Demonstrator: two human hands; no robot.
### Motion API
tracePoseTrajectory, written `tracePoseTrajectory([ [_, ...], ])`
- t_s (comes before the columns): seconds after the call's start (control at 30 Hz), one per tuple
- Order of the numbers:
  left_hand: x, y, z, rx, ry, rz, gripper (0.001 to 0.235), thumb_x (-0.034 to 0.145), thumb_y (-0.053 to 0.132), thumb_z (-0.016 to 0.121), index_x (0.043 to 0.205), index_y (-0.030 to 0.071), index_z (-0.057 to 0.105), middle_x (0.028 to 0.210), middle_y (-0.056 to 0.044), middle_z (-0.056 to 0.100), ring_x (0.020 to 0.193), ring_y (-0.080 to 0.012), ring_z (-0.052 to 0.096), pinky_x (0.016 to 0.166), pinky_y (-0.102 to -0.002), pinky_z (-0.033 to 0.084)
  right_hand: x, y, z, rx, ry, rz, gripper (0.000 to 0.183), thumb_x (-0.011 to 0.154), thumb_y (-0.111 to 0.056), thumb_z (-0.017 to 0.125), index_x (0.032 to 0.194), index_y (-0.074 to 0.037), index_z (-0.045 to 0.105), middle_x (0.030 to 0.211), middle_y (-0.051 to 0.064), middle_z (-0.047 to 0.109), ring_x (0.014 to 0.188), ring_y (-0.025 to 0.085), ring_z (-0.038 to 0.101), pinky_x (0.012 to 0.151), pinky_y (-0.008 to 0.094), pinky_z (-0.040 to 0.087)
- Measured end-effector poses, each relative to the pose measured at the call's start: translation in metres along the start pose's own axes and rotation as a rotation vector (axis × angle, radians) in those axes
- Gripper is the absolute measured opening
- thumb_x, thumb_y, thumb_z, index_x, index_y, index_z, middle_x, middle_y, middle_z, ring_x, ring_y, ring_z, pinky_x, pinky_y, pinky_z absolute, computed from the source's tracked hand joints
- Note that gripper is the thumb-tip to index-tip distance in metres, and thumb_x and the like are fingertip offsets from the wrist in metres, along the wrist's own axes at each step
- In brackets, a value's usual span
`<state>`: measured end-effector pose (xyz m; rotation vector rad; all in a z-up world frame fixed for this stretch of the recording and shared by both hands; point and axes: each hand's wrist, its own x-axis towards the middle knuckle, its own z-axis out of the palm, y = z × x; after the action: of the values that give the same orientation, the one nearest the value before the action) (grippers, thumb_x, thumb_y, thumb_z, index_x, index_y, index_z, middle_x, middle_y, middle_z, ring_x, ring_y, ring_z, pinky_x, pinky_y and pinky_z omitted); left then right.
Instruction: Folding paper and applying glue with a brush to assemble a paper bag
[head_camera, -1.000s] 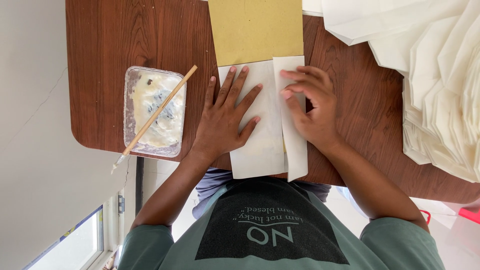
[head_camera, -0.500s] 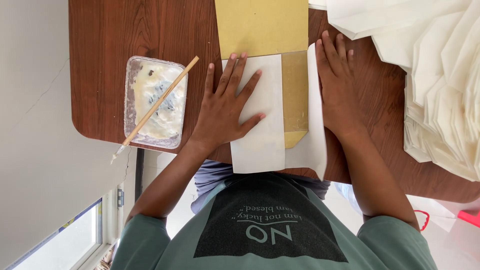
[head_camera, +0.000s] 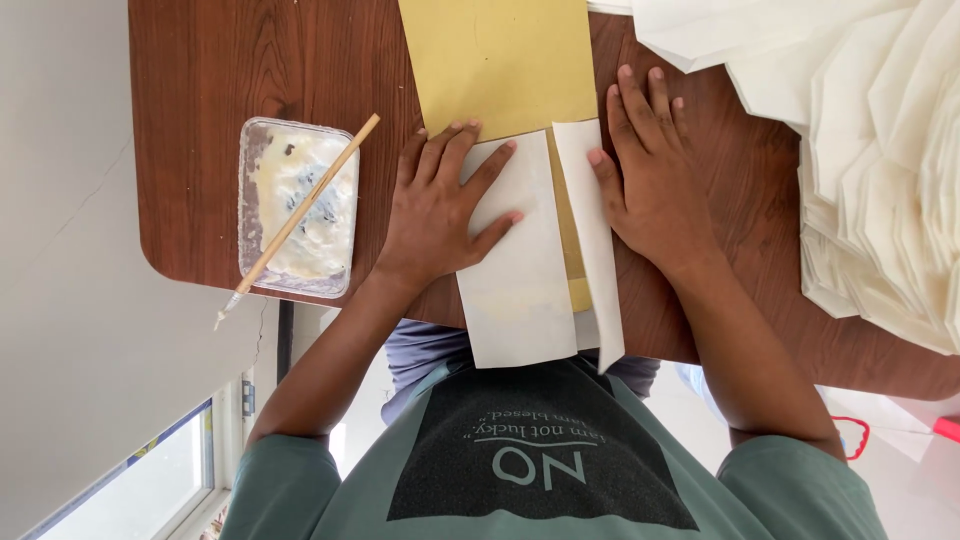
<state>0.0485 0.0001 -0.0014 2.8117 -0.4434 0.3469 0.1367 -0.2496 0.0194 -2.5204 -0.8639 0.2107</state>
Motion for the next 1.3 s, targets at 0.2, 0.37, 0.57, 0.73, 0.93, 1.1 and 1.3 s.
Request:
tracePoseTrajectory([
  [0.2,0.004,-0.002,0.002,-0.018,0.091,0.008,0.045,0.106,0.049,0.061,0.137,0.015,0.064,0.135,-0.017,0.055,0.125,-0.0340,0.055,0.103,-0.053,0.043,0.001,-0.002,0.010,-0.039,0.000,0.026,0.058,0.117,-0.025,0.044,0.161,0.010,0.030,0.170,0.017,0.017,0.158,0.039,0.011,0.130,0.057,0.014],
  [0.37,0.006,-0.005,0.005,0.006,0.078,0.005,0.043,0.108,0.051,0.057,0.139,0.022,0.065,0.134,-0.016,0.055,0.117,-0.0346,0.056,0.097,-0.053,0.044,0.000,0.001,0.015,-0.054,0.010,0.023,0.061,0.118,-0.031,0.041,0.163,0.008,0.028,0.171,0.016,0.016,0.159,0.039,0.011,0.130,0.059,0.014],
  [0.57,0.009,-0.007,0.009,0.003,0.124,0.006,0.035,0.109,0.045,0.060,0.133,0.020,0.068,0.125,-0.015,0.055,0.108,-0.0338,0.056,0.093,-0.053,0.044,0.001,-0.003,0.013,-0.066,-0.008,0.023,0.067,0.116,-0.033,0.048,0.163,0.010,0.026,0.171,0.019,0.015,0.158,0.041,0.010,0.130,0.059,0.011],
  [0.73,0.007,-0.006,0.012,-0.037,0.151,-0.019,0.032,0.105,0.041,0.068,0.120,0.013,0.070,0.128,-0.015,0.056,0.110,-0.0351,0.056,0.094,-0.054,0.044,0.000,-0.005,0.013,-0.076,-0.030,0.051,0.073,0.116,-0.041,0.046,0.164,0.008,0.023,0.171,0.019,0.013,0.160,0.038,0.009,0.131,0.058,0.009],
  [0.93,0.008,-0.006,0.011,-0.071,0.179,-0.018,0.022,0.105,0.033,0.070,0.115,0.014,0.072,0.128,-0.017,0.058,0.109,-0.0356,0.059,0.094,-0.052,0.045,0.001,-0.012,0.011,-0.146,-0.071,0.091,0.083,0.114,-0.055,0.032,0.165,0.009,0.019,0.172,0.017,0.006,0.160,0.038,0.003,0.131,0.061,0.007],
  [1.1,0.009,-0.006,0.011,-0.087,0.187,-0.014,0.021,0.105,0.034,0.072,0.114,0.015,0.073,0.128,-0.017,0.059,0.110,-0.0355,0.059,0.093,-0.052,0.046,0.002,-0.015,0.011,-0.167,-0.072,0.103,0.090,0.111,-0.062,0.028,0.166,0.008,0.016,0.173,0.017,0.005,0.161,0.037,0.003,0.131,0.061,0.005],
  [1.3,0.007,-0.007,0.013,-0.071,0.192,-0.015,0.022,0.105,0.037,0.072,0.114,0.017,0.075,0.129,-0.016,0.059,0.110,-0.0350,0.060,0.090,-0.052,0.046,0.002,-0.016,0.013,-0.182,-0.063,0.118,0.095,0.109,-0.067,0.025,0.166,0.009,0.019,0.172,0.017,0.007,0.160,0.038,0.005,0.130,0.062,0.005],
])
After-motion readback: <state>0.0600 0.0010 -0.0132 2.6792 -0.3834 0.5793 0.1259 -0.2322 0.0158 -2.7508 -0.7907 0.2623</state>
